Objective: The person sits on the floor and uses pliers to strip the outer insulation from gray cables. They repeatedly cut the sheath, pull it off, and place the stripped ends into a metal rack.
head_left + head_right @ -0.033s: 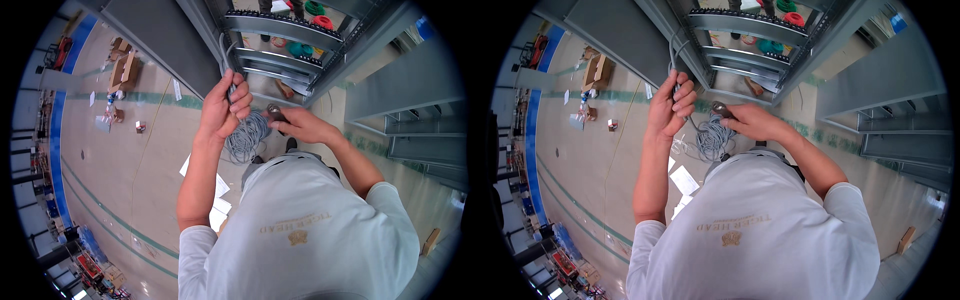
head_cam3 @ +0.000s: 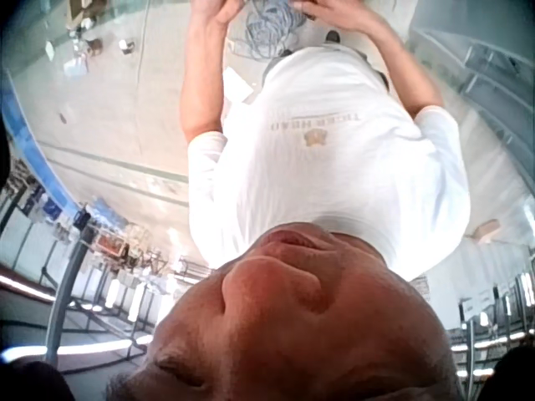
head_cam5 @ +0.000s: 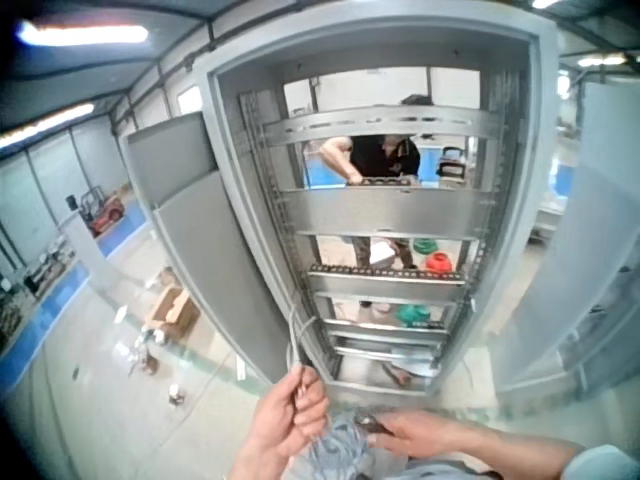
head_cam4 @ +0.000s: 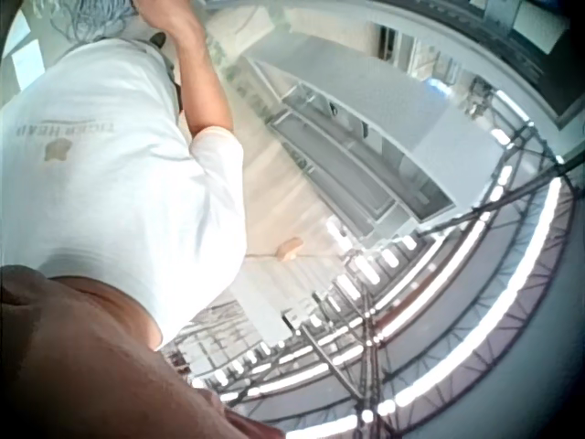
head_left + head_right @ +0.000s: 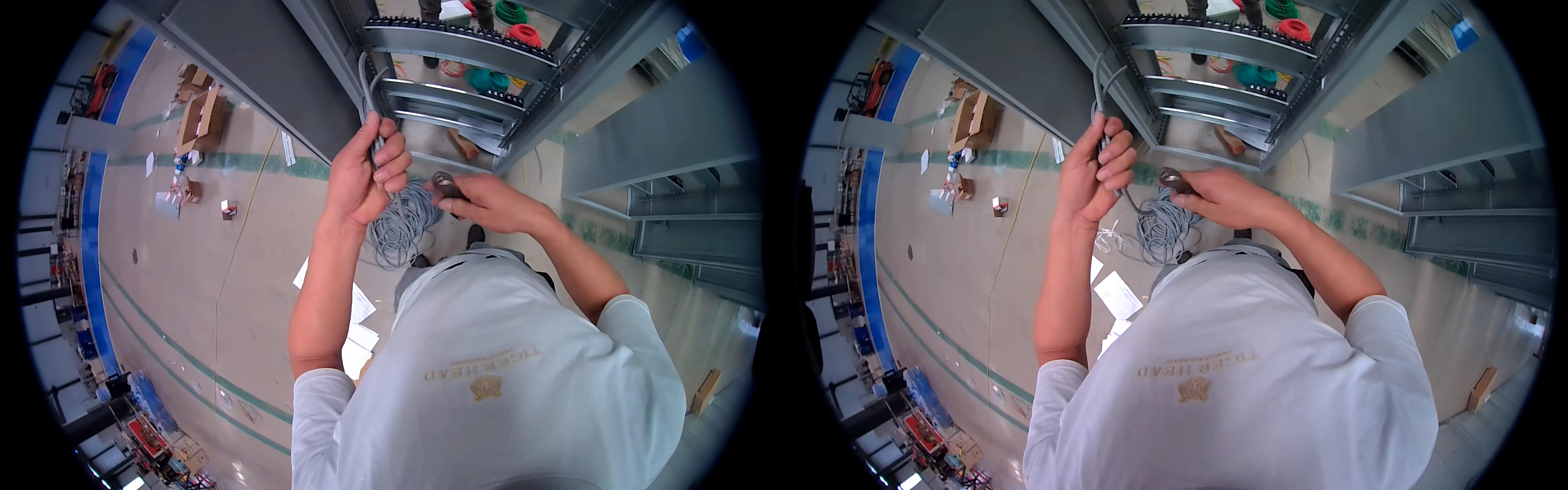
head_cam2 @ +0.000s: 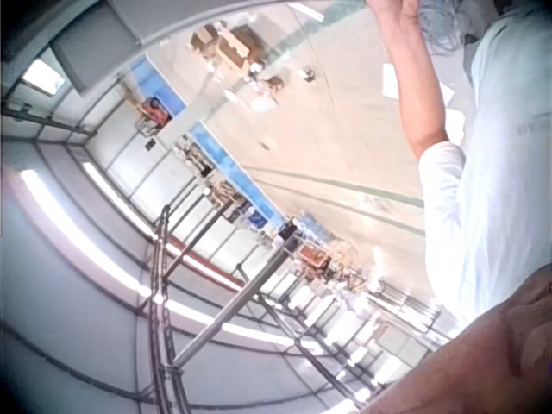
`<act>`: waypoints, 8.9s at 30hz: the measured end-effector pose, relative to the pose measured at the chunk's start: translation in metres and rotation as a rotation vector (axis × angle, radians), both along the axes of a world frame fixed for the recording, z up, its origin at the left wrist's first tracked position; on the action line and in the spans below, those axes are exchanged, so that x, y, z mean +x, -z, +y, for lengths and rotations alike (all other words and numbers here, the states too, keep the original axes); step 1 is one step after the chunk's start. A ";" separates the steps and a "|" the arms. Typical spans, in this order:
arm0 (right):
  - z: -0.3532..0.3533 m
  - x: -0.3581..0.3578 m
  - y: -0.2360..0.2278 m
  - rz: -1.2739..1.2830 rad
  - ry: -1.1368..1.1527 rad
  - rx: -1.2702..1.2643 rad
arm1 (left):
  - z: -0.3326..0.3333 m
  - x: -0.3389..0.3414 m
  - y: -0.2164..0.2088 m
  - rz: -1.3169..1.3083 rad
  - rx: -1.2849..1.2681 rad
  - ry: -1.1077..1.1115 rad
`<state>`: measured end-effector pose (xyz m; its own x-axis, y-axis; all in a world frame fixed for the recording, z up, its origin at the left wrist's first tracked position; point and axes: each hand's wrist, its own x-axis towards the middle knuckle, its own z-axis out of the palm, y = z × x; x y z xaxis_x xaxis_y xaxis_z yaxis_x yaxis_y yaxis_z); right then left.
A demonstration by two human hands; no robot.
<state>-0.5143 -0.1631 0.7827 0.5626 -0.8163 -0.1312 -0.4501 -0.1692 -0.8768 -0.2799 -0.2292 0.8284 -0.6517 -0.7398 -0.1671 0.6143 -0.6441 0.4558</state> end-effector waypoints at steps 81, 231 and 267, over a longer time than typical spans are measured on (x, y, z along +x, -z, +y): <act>-0.016 0.009 -0.090 0.154 -0.278 -0.070 | -0.013 -0.022 -0.070 -0.180 -0.225 0.310; 0.003 -0.004 -0.012 -0.723 0.350 0.645 | 0.091 -0.023 0.129 -0.369 -0.089 -0.203; -0.031 0.006 -0.017 -0.792 0.509 0.281 | 0.074 0.001 0.079 -0.560 -0.451 0.260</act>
